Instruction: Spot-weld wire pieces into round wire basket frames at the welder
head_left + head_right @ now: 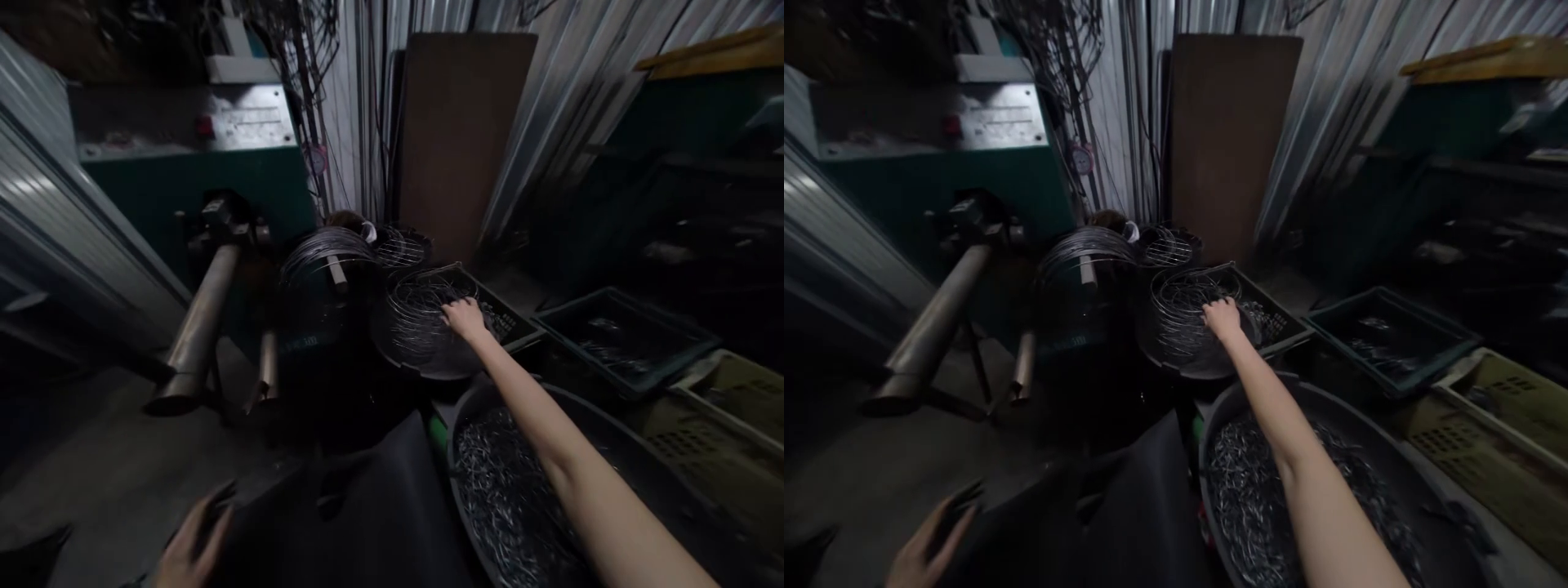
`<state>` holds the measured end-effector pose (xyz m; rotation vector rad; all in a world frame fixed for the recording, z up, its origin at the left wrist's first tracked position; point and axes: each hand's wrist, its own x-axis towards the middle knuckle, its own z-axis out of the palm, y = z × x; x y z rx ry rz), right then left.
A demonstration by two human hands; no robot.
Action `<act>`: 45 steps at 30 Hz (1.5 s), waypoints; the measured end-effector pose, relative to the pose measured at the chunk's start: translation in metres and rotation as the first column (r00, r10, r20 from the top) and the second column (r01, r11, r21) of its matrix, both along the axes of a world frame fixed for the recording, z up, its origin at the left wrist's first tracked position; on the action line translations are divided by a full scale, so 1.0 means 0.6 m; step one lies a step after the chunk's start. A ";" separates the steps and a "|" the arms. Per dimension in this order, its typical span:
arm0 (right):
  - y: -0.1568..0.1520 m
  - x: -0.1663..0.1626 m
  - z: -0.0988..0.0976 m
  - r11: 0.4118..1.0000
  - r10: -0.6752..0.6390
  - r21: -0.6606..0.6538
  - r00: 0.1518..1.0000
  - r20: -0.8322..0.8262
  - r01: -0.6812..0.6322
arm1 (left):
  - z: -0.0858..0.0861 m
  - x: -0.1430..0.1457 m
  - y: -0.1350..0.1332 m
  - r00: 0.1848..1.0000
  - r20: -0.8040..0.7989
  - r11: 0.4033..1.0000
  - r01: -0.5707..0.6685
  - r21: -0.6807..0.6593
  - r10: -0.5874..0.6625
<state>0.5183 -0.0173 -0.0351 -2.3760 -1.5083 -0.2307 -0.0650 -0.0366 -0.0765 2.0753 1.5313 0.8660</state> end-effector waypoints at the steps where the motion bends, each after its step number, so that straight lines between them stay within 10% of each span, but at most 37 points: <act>1: 0.011 0.010 -0.003 1.000 0.002 -0.021 0.999 -0.035 -0.003 | -0.006 0.030 0.009 0.998 -0.014 0.999 0.054 -0.003 -0.054; 5: 0.034 0.032 0.004 1.000 -0.005 0.017 0.985 -0.175 0.008 | -0.060 0.114 -0.020 0.898 -0.121 0.898 0.396 -0.194 -0.422; 10: 0.017 0.023 0.063 0.983 -0.004 0.173 0.953 -0.304 0.059 | -0.150 0.084 -0.116 0.827 -0.387 0.902 0.302 -0.308 -0.408; 14: -0.067 -0.022 0.136 0.967 0.044 0.249 0.942 -0.334 0.043 | -0.183 0.040 -0.106 0.793 -0.518 0.944 0.222 -0.244 -0.320; 18: -0.218 -0.113 0.199 0.925 0.151 0.379 0.904 -0.399 0.013 | -0.143 0.033 -0.064 0.911 -0.276 0.901 0.183 -0.394 -0.306; 22: -0.326 -0.235 0.215 0.907 0.305 0.419 0.763 -0.571 -0.049 | -0.021 0.043 -0.087 0.980 0.138 0.910 0.186 -0.370 -0.144; 27: -0.305 -0.391 0.126 0.894 0.447 0.395 0.371 -0.814 -0.211 | 0.110 0.043 -0.126 0.825 0.481 0.932 0.360 -0.041 -0.297; 32: -0.260 -0.500 0.012 0.906 0.365 0.309 0.165 -0.916 -0.289 | 0.095 -0.019 -0.133 0.879 0.402 0.938 0.326 -0.117 -0.256; 35: -0.253 -0.513 -0.029 0.902 0.392 0.305 0.284 -0.875 -0.306 | 0.042 -0.040 -0.129 0.909 0.359 0.949 0.279 -0.147 -0.212; 41: -0.332 -0.530 -0.126 0.967 0.251 0.168 0.837 -0.486 -0.193 | -0.055 -0.050 -0.120 0.929 0.284 0.907 0.315 -0.280 -0.236; 45: -0.396 -0.531 -0.146 0.947 0.310 0.065 0.844 -0.439 -0.314 | -0.083 -0.061 -0.104 0.926 0.264 0.885 0.345 -0.313 -0.268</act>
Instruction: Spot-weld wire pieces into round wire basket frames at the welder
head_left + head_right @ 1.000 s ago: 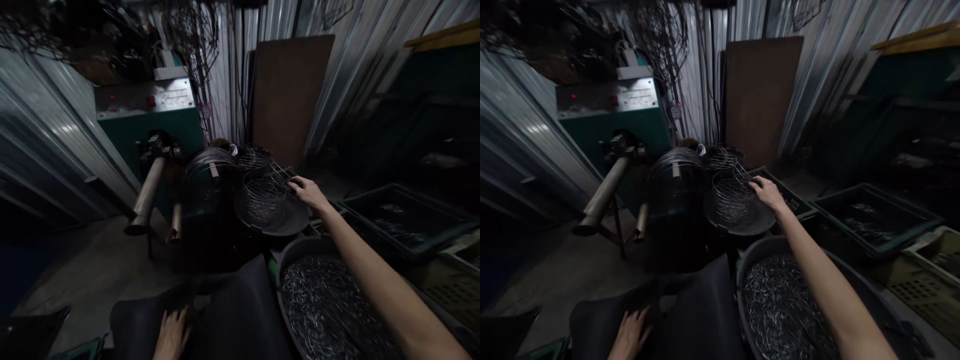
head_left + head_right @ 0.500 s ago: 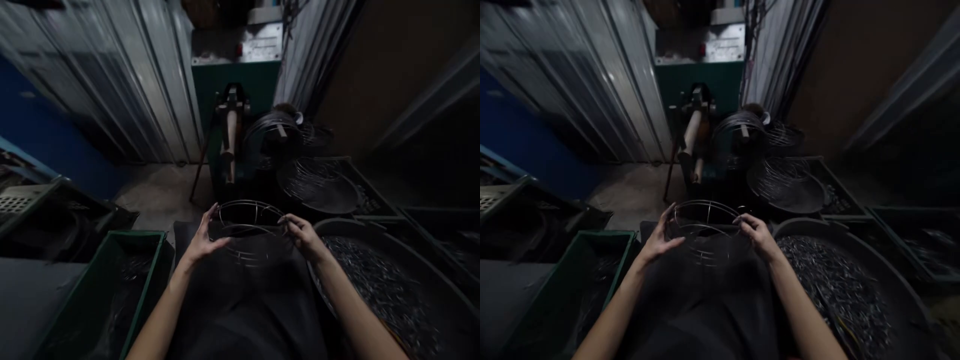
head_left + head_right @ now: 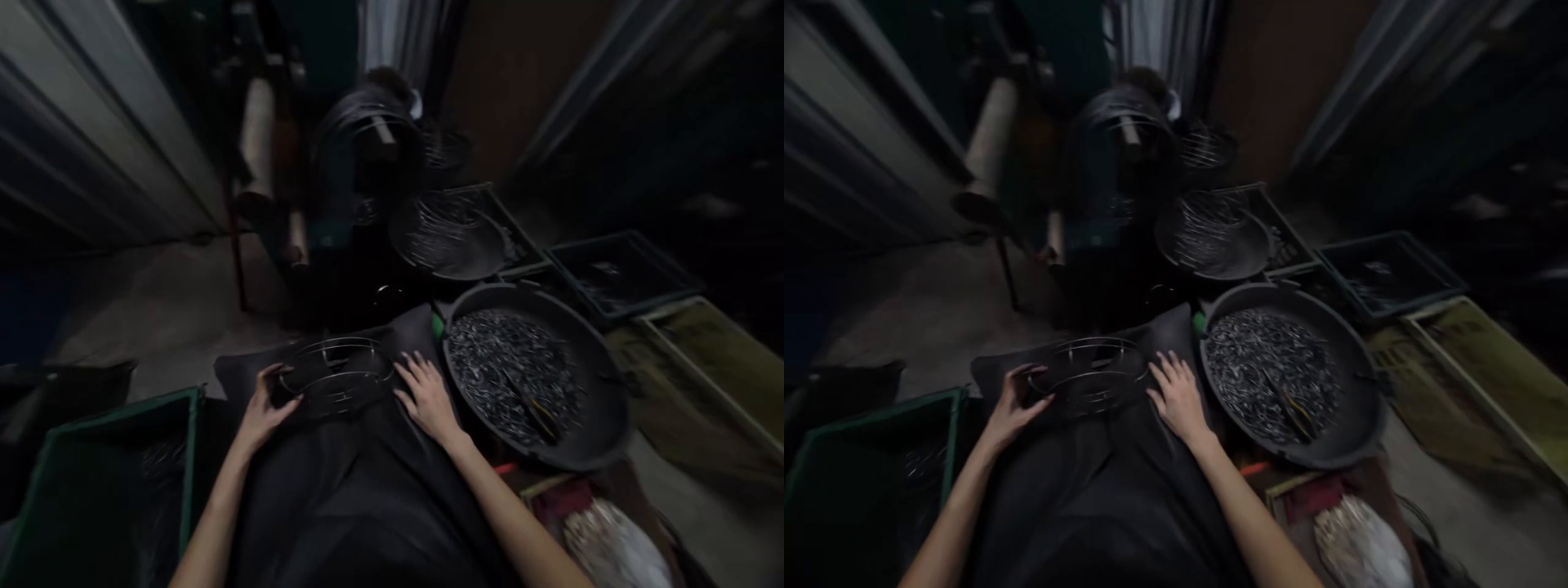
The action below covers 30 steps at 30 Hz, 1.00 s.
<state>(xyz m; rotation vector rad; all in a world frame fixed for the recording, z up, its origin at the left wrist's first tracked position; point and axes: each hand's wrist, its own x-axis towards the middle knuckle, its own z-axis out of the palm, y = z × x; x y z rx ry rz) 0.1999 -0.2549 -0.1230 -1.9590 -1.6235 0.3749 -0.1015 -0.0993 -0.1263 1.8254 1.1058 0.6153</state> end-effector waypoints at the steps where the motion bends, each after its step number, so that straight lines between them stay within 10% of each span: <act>1: -0.008 0.016 0.004 1.000 -0.018 -0.008 0.999 -0.046 0.018 | -0.002 -0.002 0.006 1.000 -0.019 1.000 0.011 -0.007 -0.011; 6: -0.021 0.192 0.025 0.842 -0.538 -0.086 0.842 -0.051 0.533 | 0.024 0.008 0.018 0.996 -0.061 0.996 0.071 0.050 -0.068; 10: -0.001 0.298 -0.016 0.705 -0.686 -0.204 0.726 0.051 0.680 | 0.082 0.061 0.008 0.987 -0.141 0.942 0.121 0.312 -0.080; 18: -0.006 0.291 -0.044 0.606 -0.729 -0.366 0.677 0.102 0.707 | 0.139 0.159 0.011 0.891 -0.435 0.851 0.324 0.413 -0.129; 24: -0.052 0.285 0.023 0.540 -0.811 -0.306 0.582 0.061 0.784 | 0.126 0.107 0.015 0.995 -0.092 0.904 0.069 0.423 -0.034; 26: -0.046 0.241 0.062 0.550 -0.829 -0.202 0.558 -0.019 0.810 | 0.110 0.094 0.012 1.000 -0.015 0.926 0.007 0.378 -0.002; 30: -0.007 0.092 0.157 0.795 -0.596 -0.104 0.740 -0.311 0.597 | 0.087 0.079 0.012 0.998 0.038 0.935 -0.061 0.351 0.050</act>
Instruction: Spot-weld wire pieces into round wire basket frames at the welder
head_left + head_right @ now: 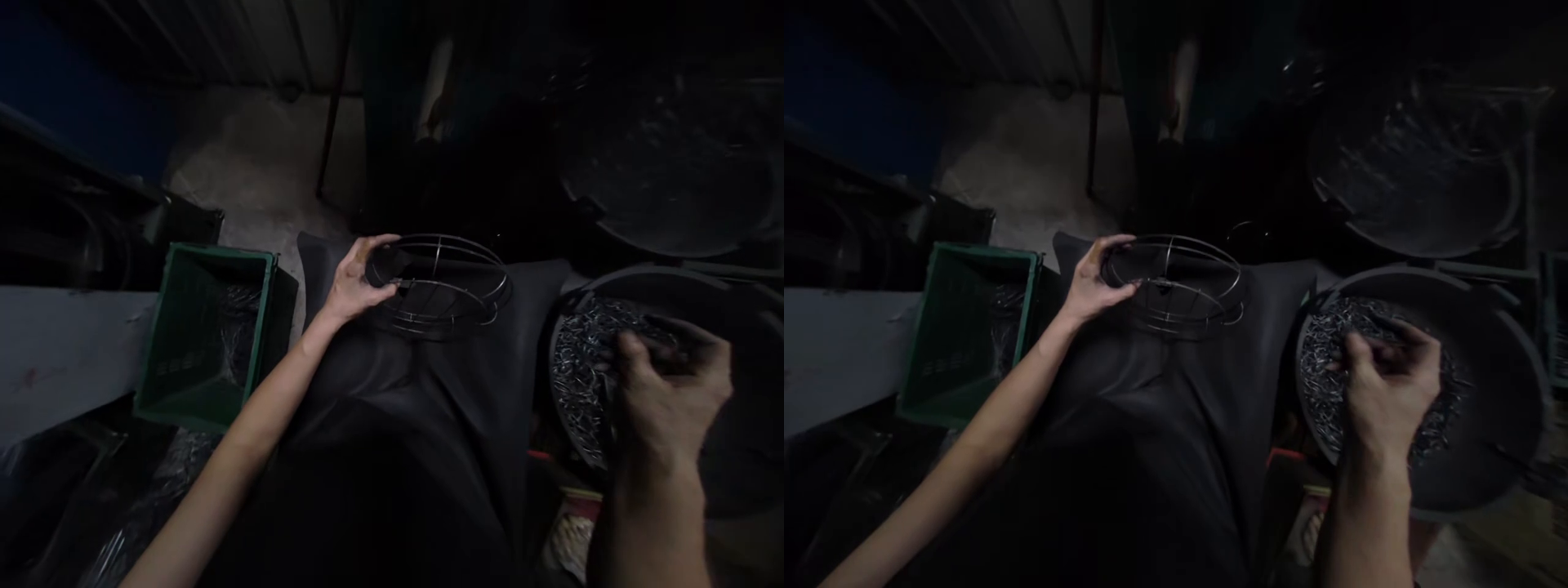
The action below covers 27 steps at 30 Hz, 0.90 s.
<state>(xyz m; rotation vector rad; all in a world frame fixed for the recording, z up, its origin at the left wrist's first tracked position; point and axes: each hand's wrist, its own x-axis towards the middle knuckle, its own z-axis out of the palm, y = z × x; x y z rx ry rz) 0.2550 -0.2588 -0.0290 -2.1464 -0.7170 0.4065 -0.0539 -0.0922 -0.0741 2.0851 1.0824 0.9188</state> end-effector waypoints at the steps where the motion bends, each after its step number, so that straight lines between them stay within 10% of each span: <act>1: 0.012 -0.038 0.018 0.996 0.075 0.054 0.996 -0.043 -0.073 | -0.001 -0.002 0.001 1.000 -0.001 1.000 0.000 0.014 0.000; 8: 0.029 -0.135 -0.001 0.951 0.257 0.133 0.955 0.150 -0.277 | -0.009 0.003 0.008 0.991 -0.078 0.994 0.107 0.004 -0.106; 16: 0.070 -0.159 0.006 0.834 0.550 0.000 0.830 -0.090 -0.552 | -0.008 -0.028 0.022 0.924 -0.008 0.919 0.381 -0.103 -0.383; 21: 0.160 -0.180 0.016 0.587 0.798 -0.123 0.545 0.258 -0.800 | -0.007 -0.019 0.019 0.936 -0.066 0.936 0.340 -0.093 -0.346; 27: 0.182 -0.167 -0.013 0.414 0.799 -0.483 0.054 0.599 -0.772 | -0.013 -0.016 0.023 0.963 -0.041 0.963 0.265 -0.047 -0.267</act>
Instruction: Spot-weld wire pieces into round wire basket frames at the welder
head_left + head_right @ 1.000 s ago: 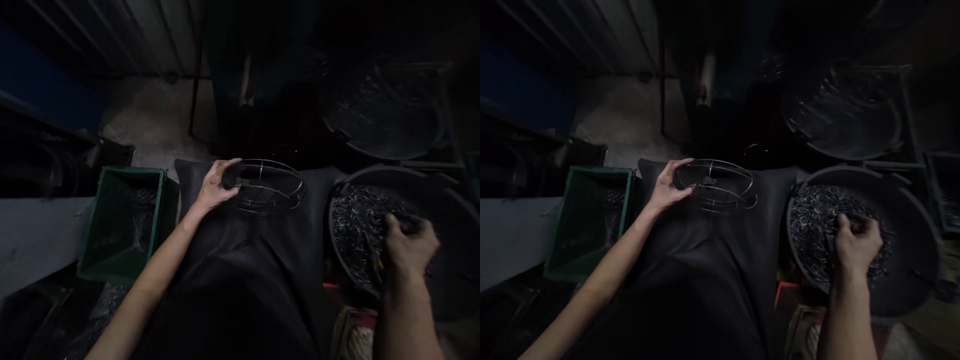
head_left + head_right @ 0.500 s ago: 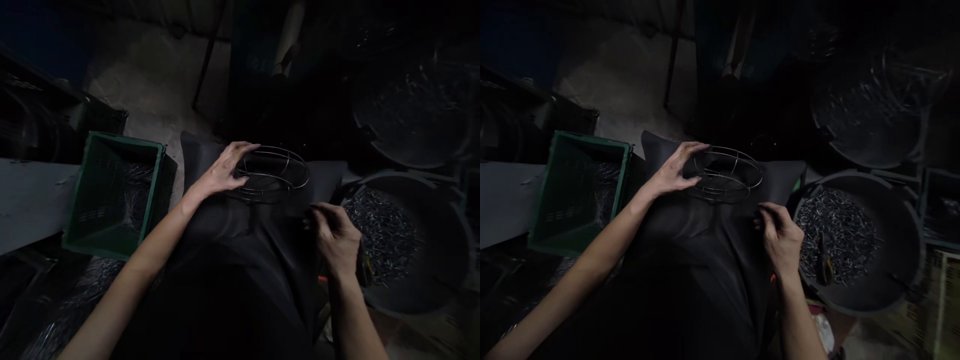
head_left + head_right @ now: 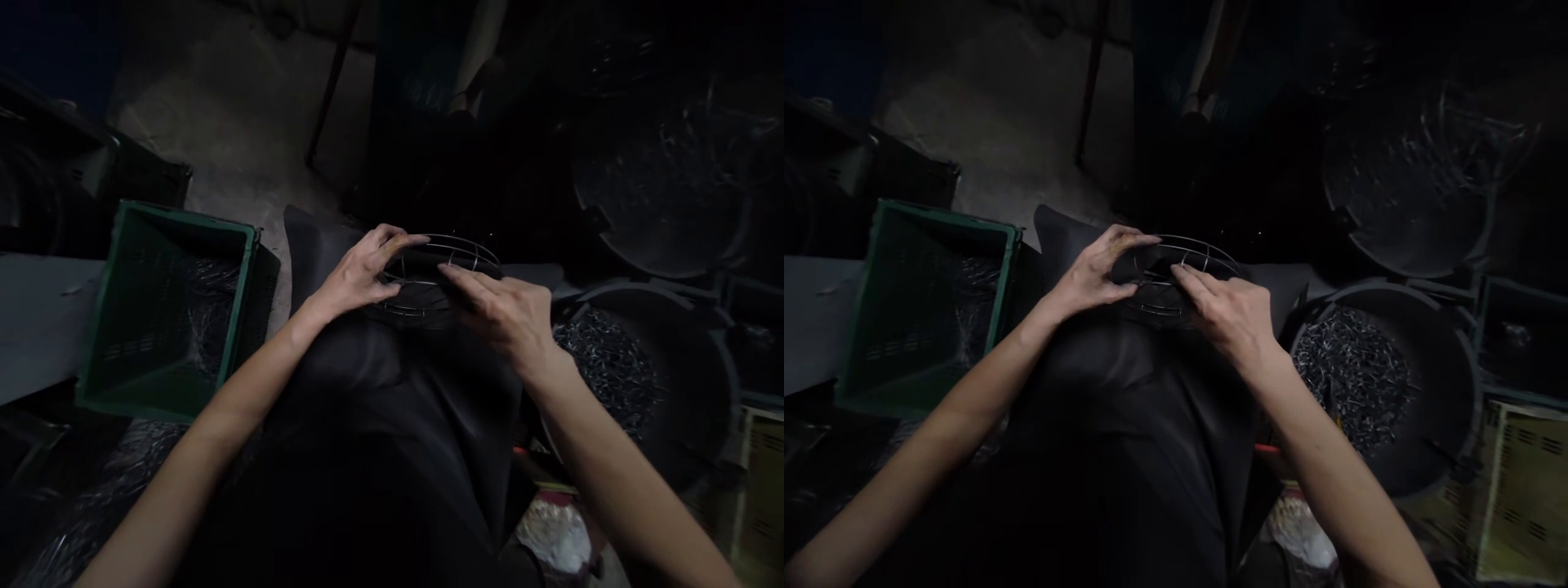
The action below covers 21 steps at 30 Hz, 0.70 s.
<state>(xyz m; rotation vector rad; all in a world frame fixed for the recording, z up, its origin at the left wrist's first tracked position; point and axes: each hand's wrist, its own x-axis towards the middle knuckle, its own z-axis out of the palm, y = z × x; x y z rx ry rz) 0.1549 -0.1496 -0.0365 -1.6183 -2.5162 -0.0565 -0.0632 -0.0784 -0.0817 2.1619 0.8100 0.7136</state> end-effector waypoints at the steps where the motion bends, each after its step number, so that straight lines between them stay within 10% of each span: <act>1: 0.001 0.002 -0.001 0.998 0.039 0.042 0.999 0.011 -0.039 | 0.003 -0.002 0.003 1.000 0.006 1.000 -0.006 0.006 0.006; 21: 0.117 0.010 0.062 0.797 0.320 0.489 0.935 0.154 -0.354 | 0.046 0.008 0.079 0.977 0.106 0.972 -0.199 0.122 0.186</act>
